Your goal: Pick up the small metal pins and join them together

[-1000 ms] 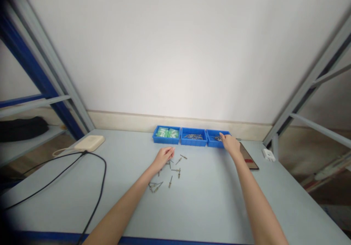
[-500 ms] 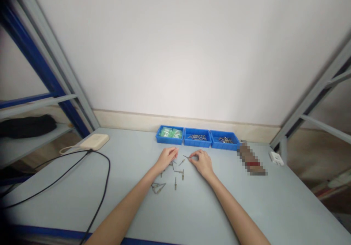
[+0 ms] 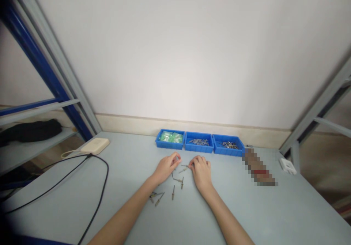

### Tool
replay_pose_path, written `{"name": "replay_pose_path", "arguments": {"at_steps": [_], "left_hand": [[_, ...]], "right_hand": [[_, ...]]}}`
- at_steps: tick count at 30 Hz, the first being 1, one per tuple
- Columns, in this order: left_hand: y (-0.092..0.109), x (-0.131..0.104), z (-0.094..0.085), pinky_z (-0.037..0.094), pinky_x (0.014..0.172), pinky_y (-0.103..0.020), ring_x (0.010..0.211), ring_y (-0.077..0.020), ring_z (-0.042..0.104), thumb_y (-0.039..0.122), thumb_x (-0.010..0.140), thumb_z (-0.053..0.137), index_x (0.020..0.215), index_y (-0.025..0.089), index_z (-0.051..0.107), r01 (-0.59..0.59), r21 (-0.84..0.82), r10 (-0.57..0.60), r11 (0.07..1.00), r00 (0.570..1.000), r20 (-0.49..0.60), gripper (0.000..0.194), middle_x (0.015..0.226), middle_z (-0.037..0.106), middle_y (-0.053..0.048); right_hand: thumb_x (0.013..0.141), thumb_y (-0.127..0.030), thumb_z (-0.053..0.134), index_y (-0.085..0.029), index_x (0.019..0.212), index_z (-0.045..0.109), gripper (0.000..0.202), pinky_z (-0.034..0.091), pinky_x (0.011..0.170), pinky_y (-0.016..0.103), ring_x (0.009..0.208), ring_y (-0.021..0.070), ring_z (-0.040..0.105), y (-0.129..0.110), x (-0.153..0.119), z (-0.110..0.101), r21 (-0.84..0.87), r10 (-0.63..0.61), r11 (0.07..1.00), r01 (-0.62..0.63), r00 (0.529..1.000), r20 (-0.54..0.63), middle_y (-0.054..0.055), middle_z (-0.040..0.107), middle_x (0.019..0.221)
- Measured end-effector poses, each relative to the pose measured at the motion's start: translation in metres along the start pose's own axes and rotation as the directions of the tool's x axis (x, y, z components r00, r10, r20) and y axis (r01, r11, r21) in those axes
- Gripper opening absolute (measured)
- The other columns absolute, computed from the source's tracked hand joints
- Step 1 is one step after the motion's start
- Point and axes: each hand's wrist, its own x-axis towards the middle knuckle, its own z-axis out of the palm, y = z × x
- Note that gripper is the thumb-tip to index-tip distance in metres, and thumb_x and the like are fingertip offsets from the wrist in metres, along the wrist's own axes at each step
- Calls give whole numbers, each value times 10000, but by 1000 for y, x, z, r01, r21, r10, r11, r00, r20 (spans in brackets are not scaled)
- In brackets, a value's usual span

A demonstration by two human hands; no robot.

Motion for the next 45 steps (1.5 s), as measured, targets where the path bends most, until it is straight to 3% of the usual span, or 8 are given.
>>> {"name": "replay_pose_path", "arguments": {"at_steps": [4, 9, 15, 22, 28, 33, 40, 45], "left_hand": [[0, 0, 0, 351, 610, -228, 601, -163, 556, 338, 867, 457, 1012, 206, 639, -16, -38, 18, 999, 998, 54, 268, 612, 616, 10], [6, -1, -5, 356, 629, -226, 621, -160, 574, 331, 854, 467, 763, 199, 695, -45, -47, 48, 998, 997, 57, 278, 606, 654, -5], [7, 1, -6, 380, 669, -233, 637, -161, 568, 361, 854, 468, 659, 172, 664, -81, -134, 91, 988, 994, 68, 335, 641, 666, -19], [5, 6, -4, 368, 776, -286, 702, -186, 554, 365, 847, 464, 601, 180, 601, -118, -103, 118, 988, 993, -7, 337, 596, 622, -20], [12, 2, -3, 359, 797, -302, 700, -188, 540, 376, 836, 444, 549, 188, 522, -83, -133, 76, 988, 996, -55, 353, 608, 606, -21], [11, 3, -5, 361, 781, -290, 696, -184, 532, 387, 831, 441, 560, 191, 513, -67, -153, 45, 986, 989, -144, 342, 614, 592, -18], [11, 2, -5, 360, 693, -269, 592, -159, 501, 400, 836, 424, 571, 185, 501, -66, -177, 55, 982, 996, -69, 350, 524, 534, 4], [5, 2, 1, 302, 515, -226, 454, -108, 378, 473, 831, 430, 628, 175, 502, 10, -370, 13, 929, 998, 59, 368, 446, 395, 48]], "right_hand": [[921, -293, 436, -204, 808, 619, 232, 314, 739, 347, 885, 236, 553, -1, -2, -2, 78, -13, 997, 14, 1000, -8, 66, 640, 904], [933, -345, 402, -209, 820, 605, 270, 309, 779, 344, 903, 226, 556, -4, -5, -13, 201, -9, 980, 14, 1000, -26, 57, 640, 912], [921, -325, 423, -207, 835, 606, 235, 304, 803, 337, 918, 215, 561, -3, -4, -15, 271, 37, 962, -26, 999, -36, 49, 649, 929], [905, -367, 442, -209, 802, 606, 250, 330, 817, 352, 873, 212, 583, -1, -2, -5, 358, 79, 932, -58, 996, -43, 42, 672, 863], [890, -394, 443, -191, 772, 603, 284, 399, 743, 299, 767, 187, 592, -1, 2, -7, 614, 57, 787, -56, 998, 18, 39, 670, 787], [898, -429, 415, -194, 728, 613, 351, 397, 735, 293, 729, 182, 586, -5, 2, -14, 616, 59, 784, -77, 997, 49, 29, 671, 744], [881, -446, 423, -179, 697, 600, 369, 419, 687, 279, 689, 174, 580, -4, 4, -14, 723, 15, 680, -122, 988, 152, 33, 653, 701], [892, -472, 397, -177, 631, 582, 436, 410, 662, 274, 679, 171, 566, -7, 2, -18, 748, 7, 658, -86, 994, 108, 36, 632, 660]]}}
